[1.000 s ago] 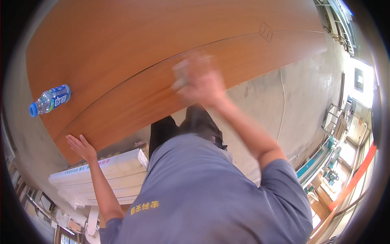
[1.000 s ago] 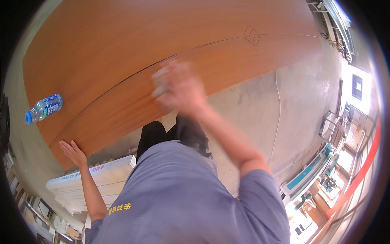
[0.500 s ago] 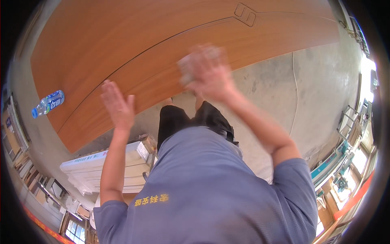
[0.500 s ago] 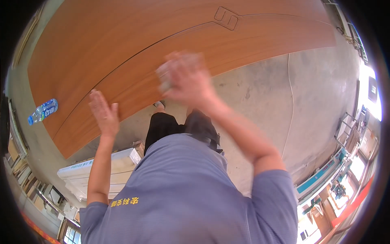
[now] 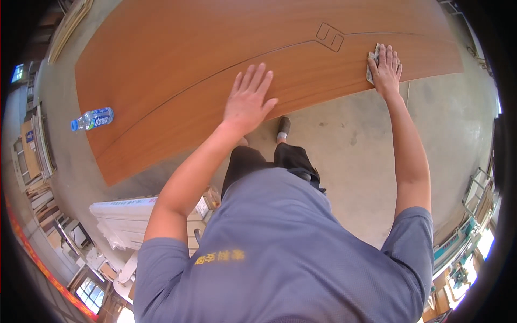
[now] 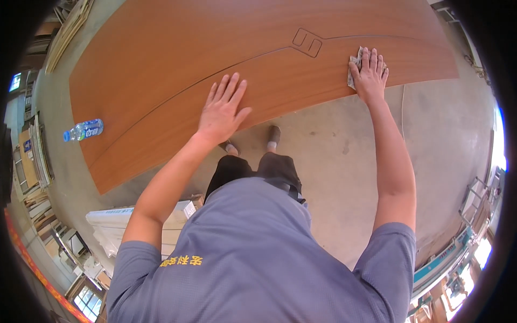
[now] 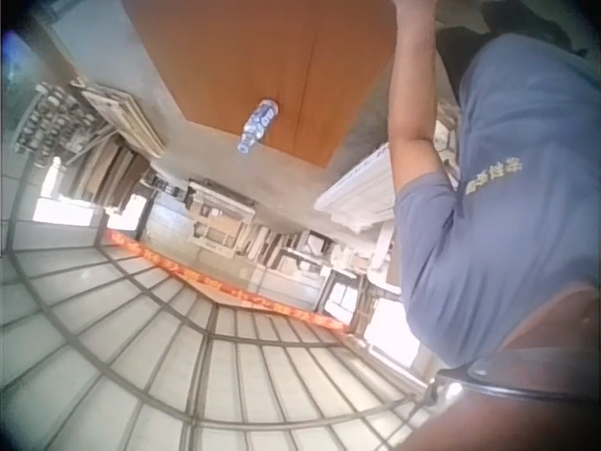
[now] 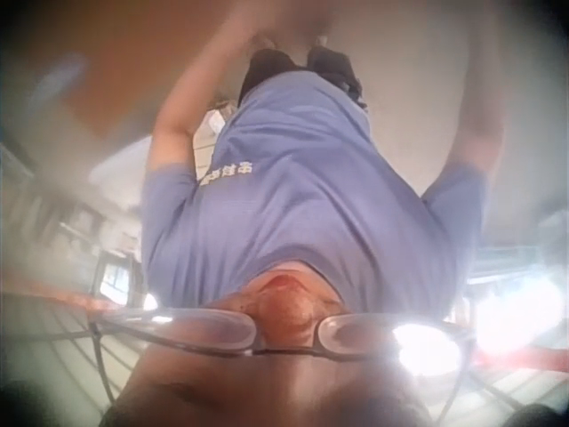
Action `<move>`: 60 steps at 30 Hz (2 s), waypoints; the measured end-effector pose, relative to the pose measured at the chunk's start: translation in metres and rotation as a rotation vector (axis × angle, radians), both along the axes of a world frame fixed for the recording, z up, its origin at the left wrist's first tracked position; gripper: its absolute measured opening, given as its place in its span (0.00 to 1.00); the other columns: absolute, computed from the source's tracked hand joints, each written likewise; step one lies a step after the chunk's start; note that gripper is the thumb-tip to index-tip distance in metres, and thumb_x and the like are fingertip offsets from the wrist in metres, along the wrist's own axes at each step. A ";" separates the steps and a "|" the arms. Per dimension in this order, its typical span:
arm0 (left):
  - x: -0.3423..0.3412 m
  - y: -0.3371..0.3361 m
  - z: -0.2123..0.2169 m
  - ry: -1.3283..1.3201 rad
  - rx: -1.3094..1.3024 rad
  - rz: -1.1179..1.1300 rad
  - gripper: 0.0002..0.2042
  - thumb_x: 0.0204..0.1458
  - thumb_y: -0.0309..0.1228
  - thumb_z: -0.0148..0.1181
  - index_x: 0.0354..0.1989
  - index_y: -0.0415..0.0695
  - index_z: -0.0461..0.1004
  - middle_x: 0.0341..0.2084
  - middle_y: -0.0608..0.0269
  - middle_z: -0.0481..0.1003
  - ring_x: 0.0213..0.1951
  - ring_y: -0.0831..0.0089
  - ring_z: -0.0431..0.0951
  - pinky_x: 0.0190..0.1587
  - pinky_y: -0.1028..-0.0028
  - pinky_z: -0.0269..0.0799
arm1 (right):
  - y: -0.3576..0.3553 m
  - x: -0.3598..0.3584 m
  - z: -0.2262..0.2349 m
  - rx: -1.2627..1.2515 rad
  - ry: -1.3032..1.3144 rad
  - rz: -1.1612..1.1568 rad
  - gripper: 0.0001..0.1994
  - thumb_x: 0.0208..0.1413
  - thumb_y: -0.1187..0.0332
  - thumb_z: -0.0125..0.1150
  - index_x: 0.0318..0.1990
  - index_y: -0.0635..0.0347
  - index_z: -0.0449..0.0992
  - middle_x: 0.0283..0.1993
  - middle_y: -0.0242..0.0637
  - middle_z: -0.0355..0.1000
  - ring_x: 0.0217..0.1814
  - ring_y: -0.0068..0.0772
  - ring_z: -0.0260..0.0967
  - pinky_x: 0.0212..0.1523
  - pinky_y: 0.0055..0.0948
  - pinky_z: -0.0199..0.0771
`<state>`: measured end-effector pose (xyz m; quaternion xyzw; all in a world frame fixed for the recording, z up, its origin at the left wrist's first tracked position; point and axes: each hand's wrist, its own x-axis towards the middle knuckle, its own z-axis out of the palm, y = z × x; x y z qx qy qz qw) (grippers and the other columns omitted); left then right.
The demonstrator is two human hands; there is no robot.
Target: The person wipes the surface of a large wooden board with a cloth, moving the cloth across the wood and occasionally shifting a water bottle to reach different areas.
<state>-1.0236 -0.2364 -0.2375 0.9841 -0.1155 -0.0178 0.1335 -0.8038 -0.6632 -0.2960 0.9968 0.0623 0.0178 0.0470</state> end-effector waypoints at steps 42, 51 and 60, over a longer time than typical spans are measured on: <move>-0.481 0.453 -0.073 0.013 0.277 1.074 0.31 0.76 0.46 0.43 0.77 0.33 0.56 0.79 0.43 0.53 0.81 0.50 0.48 0.80 0.49 0.39 | 0.585 -0.381 0.035 0.221 0.244 1.335 0.41 0.68 0.34 0.47 0.81 0.49 0.57 0.86 0.42 0.47 0.90 0.47 0.35 0.84 0.60 0.30; -0.391 0.468 -0.068 -0.030 0.286 1.111 0.43 0.73 0.60 0.36 0.80 0.33 0.45 0.81 0.41 0.43 0.82 0.48 0.41 0.82 0.54 0.36 | 0.284 -0.209 0.021 0.038 0.107 0.539 0.41 0.69 0.43 0.51 0.83 0.53 0.51 0.88 0.47 0.35 0.90 0.55 0.25 0.83 0.61 0.26; -0.391 0.467 -0.076 -0.027 0.274 1.159 0.43 0.72 0.62 0.33 0.81 0.36 0.46 0.82 0.43 0.43 0.82 0.49 0.40 0.82 0.54 0.35 | 0.355 -0.252 0.036 0.134 0.229 0.630 0.45 0.69 0.45 0.52 0.83 0.61 0.42 0.88 0.47 0.34 0.90 0.50 0.25 0.85 0.54 0.24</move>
